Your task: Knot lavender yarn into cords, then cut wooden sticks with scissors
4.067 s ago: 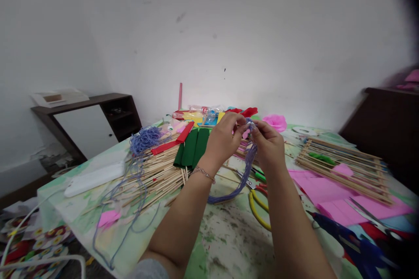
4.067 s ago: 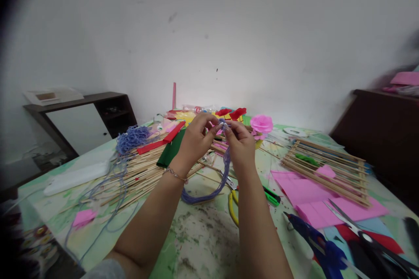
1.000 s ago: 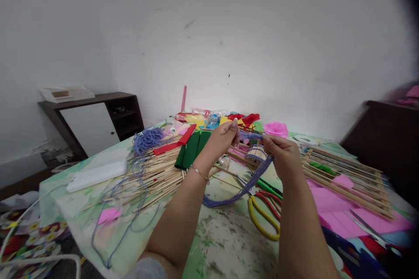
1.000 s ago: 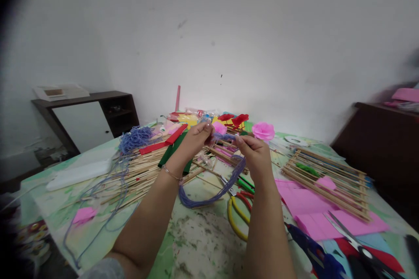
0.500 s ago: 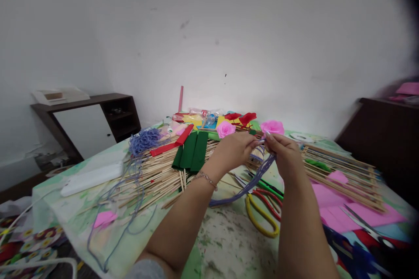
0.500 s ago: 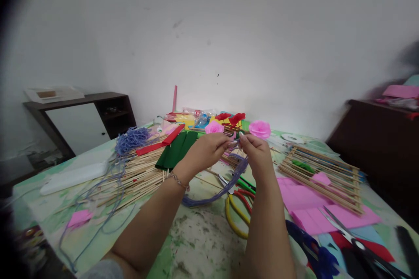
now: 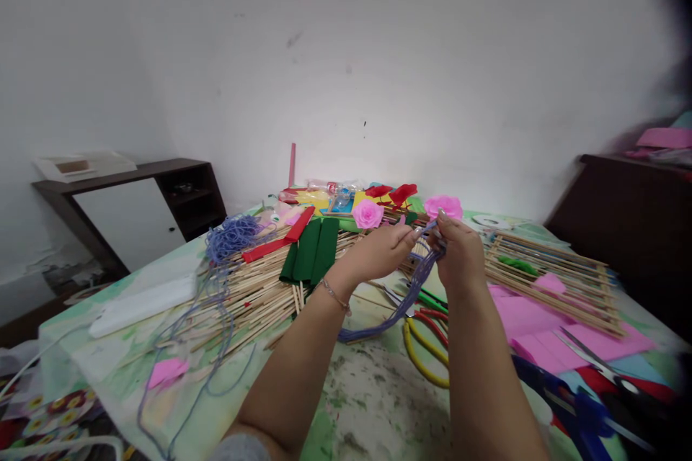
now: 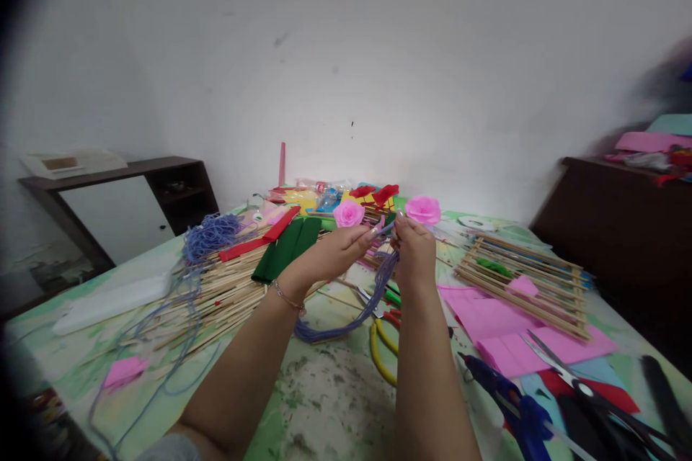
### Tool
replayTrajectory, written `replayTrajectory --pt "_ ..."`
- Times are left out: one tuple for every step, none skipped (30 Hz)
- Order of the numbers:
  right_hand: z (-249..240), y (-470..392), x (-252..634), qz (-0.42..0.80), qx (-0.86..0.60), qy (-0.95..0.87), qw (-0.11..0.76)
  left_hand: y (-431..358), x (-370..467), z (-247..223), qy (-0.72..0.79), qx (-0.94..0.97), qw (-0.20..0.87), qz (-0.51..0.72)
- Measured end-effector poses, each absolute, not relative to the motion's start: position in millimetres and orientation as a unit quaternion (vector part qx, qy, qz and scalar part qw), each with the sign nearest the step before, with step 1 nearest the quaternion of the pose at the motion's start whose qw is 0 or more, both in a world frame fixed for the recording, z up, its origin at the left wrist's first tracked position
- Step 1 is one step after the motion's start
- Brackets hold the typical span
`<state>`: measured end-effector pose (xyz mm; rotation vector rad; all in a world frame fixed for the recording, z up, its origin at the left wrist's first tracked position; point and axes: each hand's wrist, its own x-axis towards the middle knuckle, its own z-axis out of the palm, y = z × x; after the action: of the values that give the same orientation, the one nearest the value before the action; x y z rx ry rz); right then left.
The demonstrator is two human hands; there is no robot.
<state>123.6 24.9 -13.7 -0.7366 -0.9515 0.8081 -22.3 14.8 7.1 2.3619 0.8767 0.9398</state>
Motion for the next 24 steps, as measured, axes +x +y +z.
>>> replayTrajectory --pt "-12.5 23.6 123.4 0.358 -0.341 -0.439 0.75 15.9 -21.3 5.3 0.307 0.839 0.283 0.348" --pt "-11.1 22.1 123.6 0.349 -0.345 -0.446 0.748 18.0 -20.3 3.0 0.295 0.818 0.343 0.356" --pt "-9.5 20.4 124.2 0.345 -0.349 -0.454 0.743 20.9 -19.3 0.3 0.283 0.794 0.398 0.362" --pt "-7.7 18.7 125.1 0.346 -0.351 -0.462 0.737 24.5 -18.3 -2.7 0.275 0.769 0.444 0.368" --pt "-5.9 17.2 126.0 0.349 -0.352 -0.468 0.732 28.3 -17.2 -5.8 0.272 0.747 0.476 0.376" --pt "-4.1 16.1 126.9 0.352 -0.353 -0.47 0.729 31.8 -16.0 -8.6 0.274 0.728 0.495 0.387" --pt "-2.6 15.4 127.6 0.354 -0.354 -0.466 0.73 34.8 -14.7 -11.0 0.278 0.715 0.504 0.398" --pt "-1.5 15.3 128.1 0.352 -0.358 -0.456 0.735 36.7 -13.1 -12.9 0.282 0.703 0.507 0.411" --pt "-0.7 15.8 128.6 0.351 -0.364 -0.441 0.741 37.4 -11.3 -14.1 0.284 0.694 0.507 0.425" --pt "-0.4 16.8 129.1 0.351 -0.371 -0.424 0.748 37.0 -9.3 -14.7 0.283 0.687 0.509 0.435" --pt "-0.5 18.1 130.2 0.35 -0.379 -0.407 0.753 35.6 -7.1 -14.7 0.279 0.681 0.514 0.441" --pt "-0.8 19.5 132.1 0.357 -0.383 -0.39 0.757 33.7 -5.0 -14.4 0.275 0.675 0.521 0.443" --pt "-1.2 20.7 135.2 0.376 -0.38 -0.372 0.759 31.6 -3.1 -13.9 0.271 0.671 0.528 0.444" --pt "-1.6 21.6 139.7 0.408 -0.368 -0.353 0.757 29.7 -1.5 -13.3 0.268 0.668 0.533 0.445" --pt "-1.9 21.8 145.5 0.446 -0.349 -0.331 0.754 28.3 -0.5 -12.7 0.264 0.667 0.533 0.449" --pt "-2.2 21.4 152.5 0.482 -0.329 -0.304 0.753 27.6 -0.2 -12.2 0.261 0.666 0.528 0.458" --pt "-2.4 20.2 160.2 0.512 -0.308 -0.279 0.752 27.6 -0.3 -11.9 0.257 0.665 0.519 0.471" --pt "-2.3 18.3 168.0 0.528 -0.29 -0.262 0.754 28.1 -0.9 -11.7 0.256 0.667 0.506 0.484" --pt "-2.1 16.0 175.2 0.533 -0.276 -0.258 0.757 29.0 -1.7 -11.6 0.258 0.669 0.49 0.496" --pt "-1.6 13.4 181.0 0.536 -0.262 -0.263 0.758 29.8 -2.4 -11.7 0.265 0.673 0.471 0.504" --pt "-0.7 10.7 184.8 0.54 -0.249 -0.274 0.756 30.4 -2.9 -11.8 0.276 0.68 0.451 0.508" --pt "0.6 8.2 186.5 0.546 -0.237 -0.287 0.75 30.4 -2.9 -11.9 0.289 0.689 0.43 0.507" --pt "2.2 6.2 185.9 0.55 -0.231 -0.297 0.746 29.6 -2.5 -12.0 0.301 0.701 0.409 0.501" --pt "4.1 4.6 183.3 0.549 -0.231 -0.302 0.744 28.1 -1.4 -12.0 0.308 0.715 0.391 0.49"
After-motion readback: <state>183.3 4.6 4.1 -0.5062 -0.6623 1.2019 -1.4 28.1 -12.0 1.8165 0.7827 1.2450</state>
